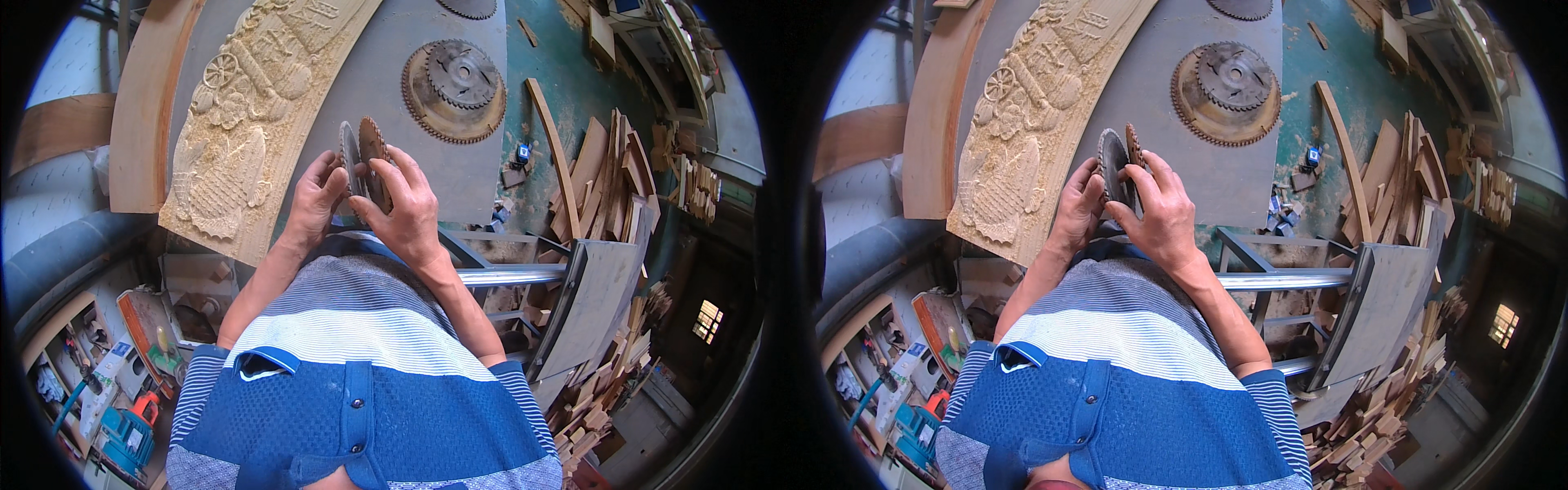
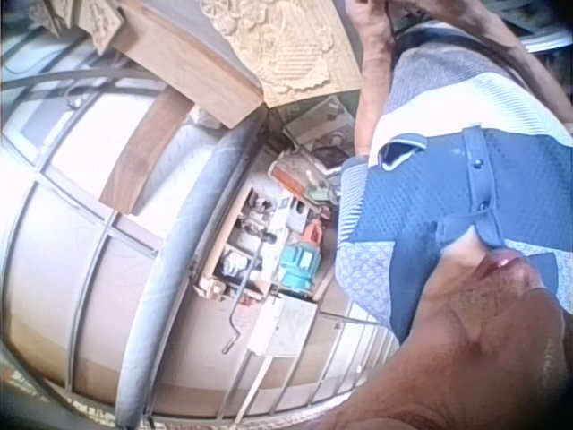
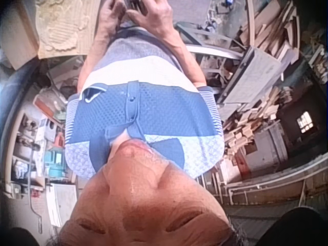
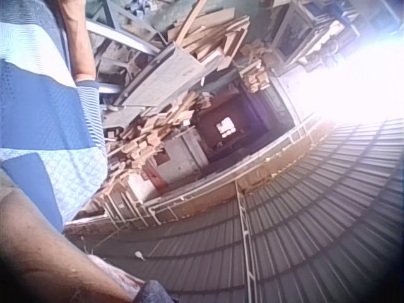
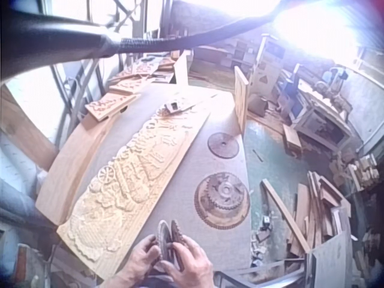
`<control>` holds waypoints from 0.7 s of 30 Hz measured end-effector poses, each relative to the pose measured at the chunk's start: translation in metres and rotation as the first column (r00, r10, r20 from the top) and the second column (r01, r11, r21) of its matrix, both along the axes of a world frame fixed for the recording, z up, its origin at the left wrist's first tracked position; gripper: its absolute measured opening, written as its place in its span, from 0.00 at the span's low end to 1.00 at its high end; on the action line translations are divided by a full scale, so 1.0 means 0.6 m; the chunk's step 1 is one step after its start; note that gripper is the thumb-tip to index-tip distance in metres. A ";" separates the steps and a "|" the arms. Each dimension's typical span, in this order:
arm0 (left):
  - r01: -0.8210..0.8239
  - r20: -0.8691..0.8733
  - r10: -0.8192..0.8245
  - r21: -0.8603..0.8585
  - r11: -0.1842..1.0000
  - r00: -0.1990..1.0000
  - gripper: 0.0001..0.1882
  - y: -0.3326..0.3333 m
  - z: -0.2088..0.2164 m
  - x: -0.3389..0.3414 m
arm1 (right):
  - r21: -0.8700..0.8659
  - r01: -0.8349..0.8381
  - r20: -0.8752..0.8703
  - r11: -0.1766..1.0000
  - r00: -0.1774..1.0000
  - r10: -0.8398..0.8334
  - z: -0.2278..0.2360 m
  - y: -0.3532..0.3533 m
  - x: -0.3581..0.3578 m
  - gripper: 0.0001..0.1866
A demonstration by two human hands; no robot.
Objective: The person picks up, handles, and organizes various circular saw blades of different sizes and conditions in a woodworking shop, placing some on a workbench and others on a shelf.
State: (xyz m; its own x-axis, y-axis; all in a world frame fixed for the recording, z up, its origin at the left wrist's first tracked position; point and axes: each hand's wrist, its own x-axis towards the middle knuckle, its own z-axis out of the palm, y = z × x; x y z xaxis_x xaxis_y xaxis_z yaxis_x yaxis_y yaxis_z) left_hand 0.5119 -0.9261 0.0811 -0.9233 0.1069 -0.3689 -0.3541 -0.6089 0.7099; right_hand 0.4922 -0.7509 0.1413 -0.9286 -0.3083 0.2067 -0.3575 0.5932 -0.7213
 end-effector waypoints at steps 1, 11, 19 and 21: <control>-0.008 0.001 0.008 -0.005 1.000 1.000 0.39 0.001 0.000 -0.001 | -0.005 0.004 0.002 1.000 1.000 -0.004 0.000 0.000 0.000 0.32; 0.009 0.001 -0.009 -0.004 1.000 1.000 0.37 -0.001 -0.002 -0.002 | -0.057 0.046 0.030 0.997 0.999 -0.045 -0.005 -0.001 0.001 0.26; -0.032 0.019 0.033 -0.044 0.999 0.999 0.34 0.008 0.000 -0.004 | -0.111 0.028 0.024 0.993 0.999 -0.026 -0.019 0.003 0.000 0.22; -0.038 0.021 0.039 -0.064 0.997 0.999 0.35 0.009 0.006 -0.005 | -0.099 0.006 0.073 0.995 0.997 0.002 -0.018 0.003 0.002 0.21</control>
State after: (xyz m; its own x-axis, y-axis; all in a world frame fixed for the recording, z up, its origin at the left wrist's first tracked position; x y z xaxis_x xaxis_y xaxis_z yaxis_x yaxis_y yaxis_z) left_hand 0.5089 -0.9206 0.0844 -0.9179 0.0471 -0.3940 -0.3471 -0.5762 0.7400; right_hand 0.4933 -0.7494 0.1307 -0.9428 -0.2878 0.1680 -0.3008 0.5179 -0.8008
